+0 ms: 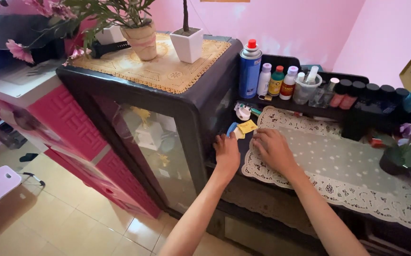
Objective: The person moves small items from a cabinet top to a low pink tray, then returns to the cabinet to gather more items including a small jar, a toothbrush, and a beaded bracelet. They walk to a bed area and place the items into a blue bucket, then return to the cabinet to pick up a potted plant and a blue bottle, placing them on the pink tray.
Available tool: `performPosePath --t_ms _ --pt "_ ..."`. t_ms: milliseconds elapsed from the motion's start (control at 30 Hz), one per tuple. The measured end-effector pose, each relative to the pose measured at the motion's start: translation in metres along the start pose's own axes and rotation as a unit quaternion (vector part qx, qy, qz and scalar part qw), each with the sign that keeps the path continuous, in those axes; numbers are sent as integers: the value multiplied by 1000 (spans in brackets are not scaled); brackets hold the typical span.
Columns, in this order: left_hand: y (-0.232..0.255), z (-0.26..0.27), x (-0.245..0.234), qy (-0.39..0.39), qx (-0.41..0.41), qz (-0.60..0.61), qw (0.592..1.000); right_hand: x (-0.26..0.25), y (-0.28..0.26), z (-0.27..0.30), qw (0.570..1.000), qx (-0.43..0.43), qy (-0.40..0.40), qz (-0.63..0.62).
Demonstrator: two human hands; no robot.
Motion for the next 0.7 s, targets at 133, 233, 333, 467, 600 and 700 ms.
performPosePath --t_ms 133,233,333,467,600,700 --pt "3 -12 15 62 -9 -54 997 -6 -7 2 1000 20 -13 -12" --pt "0 -18 13 77 -46 -75 993 -5 -5 4 1000 24 -2 -9" --pt "-3 -20 19 69 -36 -37 996 -2 1 6 1000 8 23 6" --pt "0 -23 30 93 -48 -47 993 -6 0 7 999 19 43 2" --pt "16 -16 23 103 -43 -158 981 -7 1 7 998 25 59 -16" --pt "24 -14 22 73 -17 -141 987 -5 7 8 997 9 75 -4"
Point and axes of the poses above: each hand's wrist, its own z-axis away from the middle knuckle, its own x-axis out of the palm, y = z × x, the point moved 6 cm from there along -z, towards the middle knuckle, and after that the axes turned 5 degrees about y, right-handed, at the moved point
